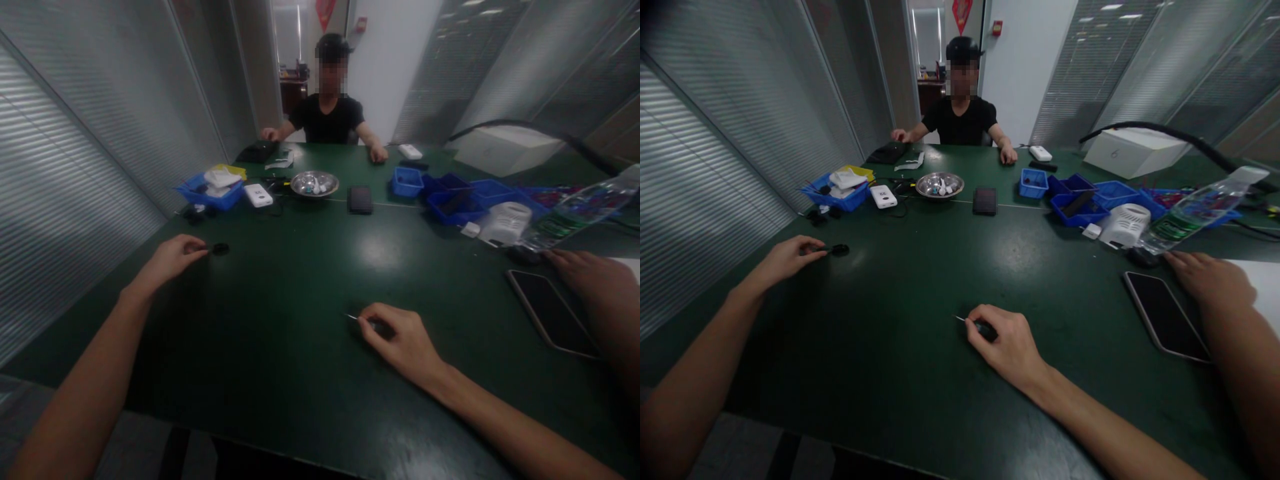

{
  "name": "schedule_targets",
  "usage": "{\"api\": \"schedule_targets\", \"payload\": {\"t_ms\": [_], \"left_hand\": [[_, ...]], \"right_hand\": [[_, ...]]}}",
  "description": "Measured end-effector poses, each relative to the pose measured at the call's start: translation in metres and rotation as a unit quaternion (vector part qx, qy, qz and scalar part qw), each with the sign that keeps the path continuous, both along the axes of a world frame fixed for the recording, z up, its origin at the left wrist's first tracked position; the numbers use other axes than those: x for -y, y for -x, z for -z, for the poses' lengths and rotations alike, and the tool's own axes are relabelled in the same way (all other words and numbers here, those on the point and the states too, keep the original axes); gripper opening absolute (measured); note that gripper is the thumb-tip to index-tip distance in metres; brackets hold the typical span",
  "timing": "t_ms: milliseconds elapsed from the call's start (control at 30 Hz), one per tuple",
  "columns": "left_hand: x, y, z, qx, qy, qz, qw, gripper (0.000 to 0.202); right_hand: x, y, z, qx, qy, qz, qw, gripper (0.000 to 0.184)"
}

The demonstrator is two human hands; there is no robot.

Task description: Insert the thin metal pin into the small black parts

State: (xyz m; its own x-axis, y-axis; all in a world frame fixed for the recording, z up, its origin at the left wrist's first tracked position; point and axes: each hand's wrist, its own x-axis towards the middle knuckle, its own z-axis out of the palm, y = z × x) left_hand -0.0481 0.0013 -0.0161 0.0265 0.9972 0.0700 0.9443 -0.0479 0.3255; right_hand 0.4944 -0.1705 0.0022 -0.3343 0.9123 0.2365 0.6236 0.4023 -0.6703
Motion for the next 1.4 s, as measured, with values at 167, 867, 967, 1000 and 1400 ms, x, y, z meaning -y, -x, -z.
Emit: {"api": "schedule_targets", "payload": {"t_ms": [167, 867, 967, 1000, 1400], "left_hand": [[-0.002, 0.005, 0.001, -0.018, -0.032, 0.049, 0.998, 0.034], [0.003, -0.028, -0.006, 0.257, -0.098, -0.083, 0.958, 0.039], [0.005, -0.037, -0.008, 0.280, -0.098, -0.090, 0.951, 0.037], [0.005, -0.040, -0.009, 0.292, -0.099, -0.090, 0.947, 0.037], [0.005, -0.036, -0.001, 0.255, -0.074, -0.110, 0.958, 0.044]], "right_hand": [[-0.001, 0.002, -0.001, 0.001, 0.004, 0.000, 1.000, 0.018], [0.000, 0.000, -0.001, 0.004, 0.008, -0.004, 1.000, 0.019], [-0.001, 0.000, 0.001, 0.005, 0.010, -0.004, 1.000, 0.019], [-0.001, 0.000, 0.001, 0.005, 0.011, -0.003, 1.000, 0.019], [-0.001, 0.001, -0.001, 0.012, 0.002, -0.009, 1.000, 0.021]]}}
